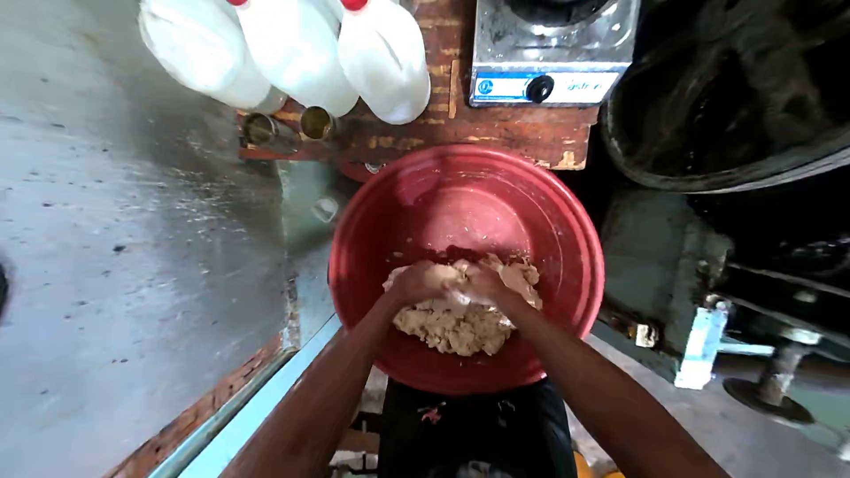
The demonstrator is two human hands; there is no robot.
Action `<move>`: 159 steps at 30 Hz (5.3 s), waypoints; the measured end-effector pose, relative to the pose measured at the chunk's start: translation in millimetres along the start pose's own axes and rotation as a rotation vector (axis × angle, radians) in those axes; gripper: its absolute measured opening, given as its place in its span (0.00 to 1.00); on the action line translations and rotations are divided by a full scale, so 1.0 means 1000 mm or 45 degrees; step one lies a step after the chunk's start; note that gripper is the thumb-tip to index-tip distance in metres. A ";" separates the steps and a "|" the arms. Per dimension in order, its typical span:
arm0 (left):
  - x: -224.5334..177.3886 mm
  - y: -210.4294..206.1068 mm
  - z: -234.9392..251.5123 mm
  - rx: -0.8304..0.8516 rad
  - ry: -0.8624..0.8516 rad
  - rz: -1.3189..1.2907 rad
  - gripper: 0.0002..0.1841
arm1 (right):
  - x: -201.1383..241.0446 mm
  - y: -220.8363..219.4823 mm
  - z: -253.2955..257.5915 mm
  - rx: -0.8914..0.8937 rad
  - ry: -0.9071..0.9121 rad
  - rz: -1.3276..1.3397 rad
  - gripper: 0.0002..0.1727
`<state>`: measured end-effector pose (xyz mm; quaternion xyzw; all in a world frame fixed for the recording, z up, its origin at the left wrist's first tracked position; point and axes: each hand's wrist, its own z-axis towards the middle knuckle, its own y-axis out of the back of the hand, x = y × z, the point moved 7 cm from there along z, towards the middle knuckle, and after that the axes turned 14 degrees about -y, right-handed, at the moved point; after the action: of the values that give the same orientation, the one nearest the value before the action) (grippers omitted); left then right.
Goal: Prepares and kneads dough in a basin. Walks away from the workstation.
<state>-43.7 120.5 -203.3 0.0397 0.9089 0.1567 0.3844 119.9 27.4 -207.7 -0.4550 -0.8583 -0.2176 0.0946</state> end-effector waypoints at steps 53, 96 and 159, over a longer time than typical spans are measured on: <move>-0.042 -0.097 -0.068 -0.464 0.071 0.554 0.21 | -0.018 -0.072 -0.101 0.013 -0.254 -0.018 0.25; 0.058 0.347 0.038 -1.722 -0.077 -0.090 0.51 | -0.066 -0.015 -0.111 -0.530 -0.074 0.371 0.16; -0.079 0.132 -0.141 -1.332 -0.353 0.177 0.44 | -0.005 -0.068 -0.062 -0.366 -0.457 0.090 0.28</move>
<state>-95.2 194.7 -15.3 -0.0765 0.6457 0.6062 0.4579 64.3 -38.0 -174.4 -0.5249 -0.8052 -0.2496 -0.1177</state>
